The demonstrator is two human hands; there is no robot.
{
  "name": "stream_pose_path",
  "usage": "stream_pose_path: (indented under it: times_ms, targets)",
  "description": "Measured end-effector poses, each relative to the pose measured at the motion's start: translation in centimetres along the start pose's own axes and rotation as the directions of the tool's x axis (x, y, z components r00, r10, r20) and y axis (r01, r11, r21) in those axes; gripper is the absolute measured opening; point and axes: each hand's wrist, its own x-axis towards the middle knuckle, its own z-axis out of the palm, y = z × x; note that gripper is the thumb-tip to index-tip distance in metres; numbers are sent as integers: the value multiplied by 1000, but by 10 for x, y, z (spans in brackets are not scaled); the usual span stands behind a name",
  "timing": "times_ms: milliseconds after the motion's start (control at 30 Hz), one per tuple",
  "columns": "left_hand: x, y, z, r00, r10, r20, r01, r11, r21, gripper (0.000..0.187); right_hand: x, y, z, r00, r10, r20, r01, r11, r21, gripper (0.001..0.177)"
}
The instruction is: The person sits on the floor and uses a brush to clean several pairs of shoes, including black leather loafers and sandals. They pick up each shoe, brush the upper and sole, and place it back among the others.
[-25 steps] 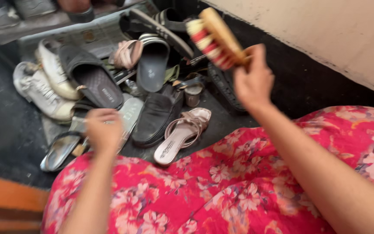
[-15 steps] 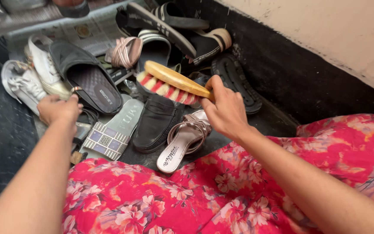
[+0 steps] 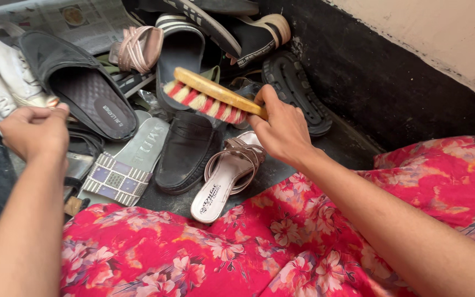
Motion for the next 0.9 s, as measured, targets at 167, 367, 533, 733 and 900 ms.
stream_pose_path:
  times_ms: [167,367,533,733,900]
  targets:
    - [-53,20,-20,993,32,109,-12,984,-179,19,-3,-2,-1,998,14,62,-12,999,-30,30]
    - [-96,20,-56,981,-184,-59,145,905,-400,24,-8,-2,-6,994,104,33,-103,994,-47,31]
    - [-117,15,-83,917,124,-380,10,943,332,78,-6,1,-13,941,336,30,-337,941,29,34]
    - [-137,52,-76,997,-5,72,5,1000,4,36,-8,8,-16,895,446,1,-443,888,122,38]
    - [-146,80,-76,977,-25,212,-31,967,254,29,-7,12,-14,829,551,99,-552,776,305,34]
